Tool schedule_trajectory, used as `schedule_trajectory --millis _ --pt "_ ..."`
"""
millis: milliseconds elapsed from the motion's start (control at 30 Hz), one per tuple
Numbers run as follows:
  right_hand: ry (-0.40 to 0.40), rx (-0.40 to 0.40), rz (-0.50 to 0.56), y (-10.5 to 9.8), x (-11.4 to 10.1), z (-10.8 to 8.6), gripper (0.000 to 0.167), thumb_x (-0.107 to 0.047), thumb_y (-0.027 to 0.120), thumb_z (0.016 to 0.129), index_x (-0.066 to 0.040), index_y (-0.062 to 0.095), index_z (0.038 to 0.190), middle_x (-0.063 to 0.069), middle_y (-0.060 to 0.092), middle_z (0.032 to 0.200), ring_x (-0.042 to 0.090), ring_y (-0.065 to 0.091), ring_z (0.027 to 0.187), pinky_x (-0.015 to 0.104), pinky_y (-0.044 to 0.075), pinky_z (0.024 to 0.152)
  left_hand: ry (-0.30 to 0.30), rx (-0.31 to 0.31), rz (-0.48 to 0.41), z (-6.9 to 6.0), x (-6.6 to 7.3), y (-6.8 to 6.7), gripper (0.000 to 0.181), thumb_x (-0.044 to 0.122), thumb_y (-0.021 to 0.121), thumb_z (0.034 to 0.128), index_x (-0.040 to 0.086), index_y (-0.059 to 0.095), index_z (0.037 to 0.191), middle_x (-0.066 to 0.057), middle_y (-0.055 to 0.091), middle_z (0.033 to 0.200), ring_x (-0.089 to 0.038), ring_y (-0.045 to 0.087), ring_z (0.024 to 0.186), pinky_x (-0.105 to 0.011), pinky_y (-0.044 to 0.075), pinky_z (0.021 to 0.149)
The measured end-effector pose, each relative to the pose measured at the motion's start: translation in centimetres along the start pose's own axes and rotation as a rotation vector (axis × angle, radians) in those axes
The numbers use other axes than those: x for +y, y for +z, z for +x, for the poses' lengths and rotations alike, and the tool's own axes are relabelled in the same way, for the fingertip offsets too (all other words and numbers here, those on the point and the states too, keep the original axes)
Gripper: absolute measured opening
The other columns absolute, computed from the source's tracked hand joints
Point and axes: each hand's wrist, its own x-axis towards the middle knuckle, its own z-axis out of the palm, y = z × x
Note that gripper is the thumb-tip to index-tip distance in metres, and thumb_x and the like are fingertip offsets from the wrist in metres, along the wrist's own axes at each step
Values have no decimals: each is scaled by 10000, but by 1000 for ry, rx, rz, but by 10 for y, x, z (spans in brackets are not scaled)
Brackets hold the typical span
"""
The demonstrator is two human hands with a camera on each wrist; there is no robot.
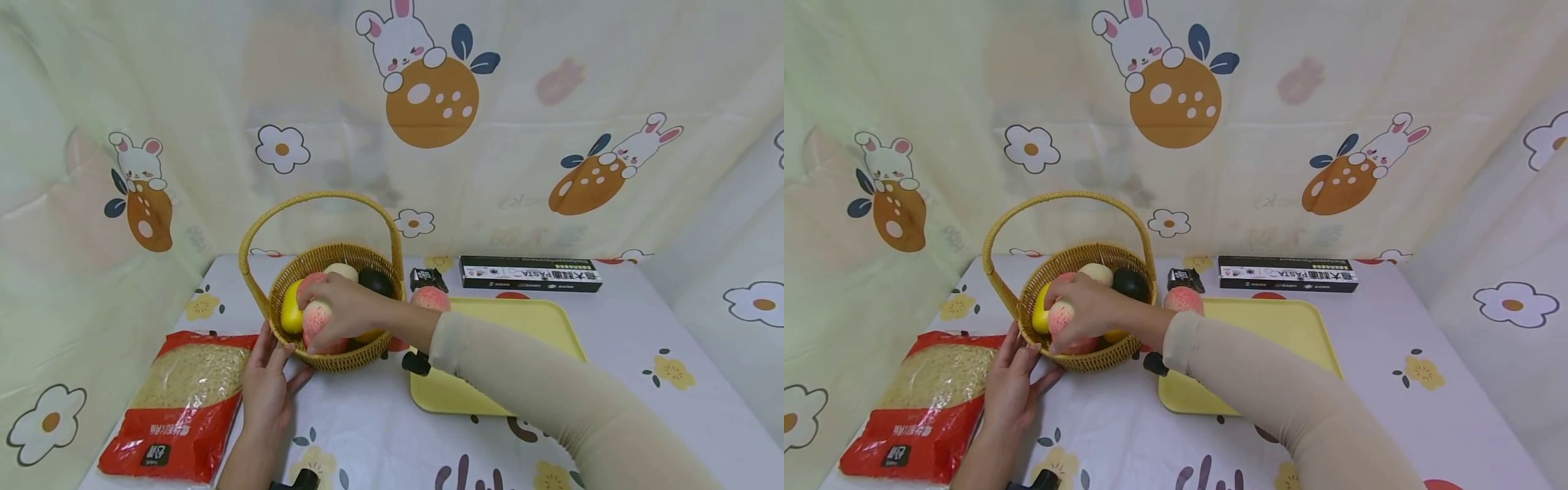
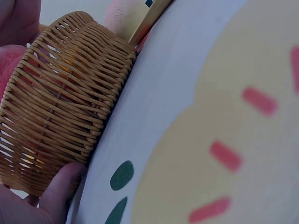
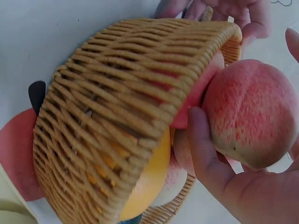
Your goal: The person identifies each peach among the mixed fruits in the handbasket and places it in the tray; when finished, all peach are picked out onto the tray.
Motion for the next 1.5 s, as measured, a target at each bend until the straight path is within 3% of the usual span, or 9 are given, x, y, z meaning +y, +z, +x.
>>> schedule_trajectory --millis 300,567,800,1000,1267,1500 --pt "-10 33 -12 6 -2 3 590 -326 989 704 -250 586 1128 6 554 1246 170 551 1129 234 532 877 14 -1 1 0 -1 1 710 232 586 1070 513 267 1639 138 238 1762 -256 448 1529 -417 638 944" --pt "-13 56 55 8 2 1 539 -258 977 725 -237 580 1088 -25 624 1099 161 608 1005 198 548 803 13 -5 -1 -1 -1 0 706 230 572 1080 479 251 1657 133 240 1763 -236 476 1505 -415 636 944" --pt "-42 50 68 7 4 -1 438 -211 898 775 -229 593 1089 -13 634 1080 151 617 928 190 529 746 25 21 12 1 -2 3 701 210 562 1078 473 265 1656 117 237 1766 -234 492 1481 -430 647 911" --pt "-20 47 107 7 4 -2 427 -194 881 768 -246 599 1085 9 649 1058 144 643 868 186 542 704 55 21 19 1 -3 3 697 190 558 1075 455 282 1658 113 253 1761 -248 486 1469 -448 654 885" --pt "29 35 188 4 7 -6 489 -221 878 772 -208 634 1195 17 638 1146 164 659 941 219 600 749 50 20 22 0 -3 3 703 193 554 1072 457 272 1660 119 245 1762 -260 444 1506 -476 641 918" --pt "8 45 221 -5 7 -10 509 -219 852 771 -222 631 1230 -9 668 1143 166 662 974 254 618 773 48 23 30 0 -3 3 709 199 561 1069 459 268 1660 115 240 1765 -277 411 1537 -467 643 907"
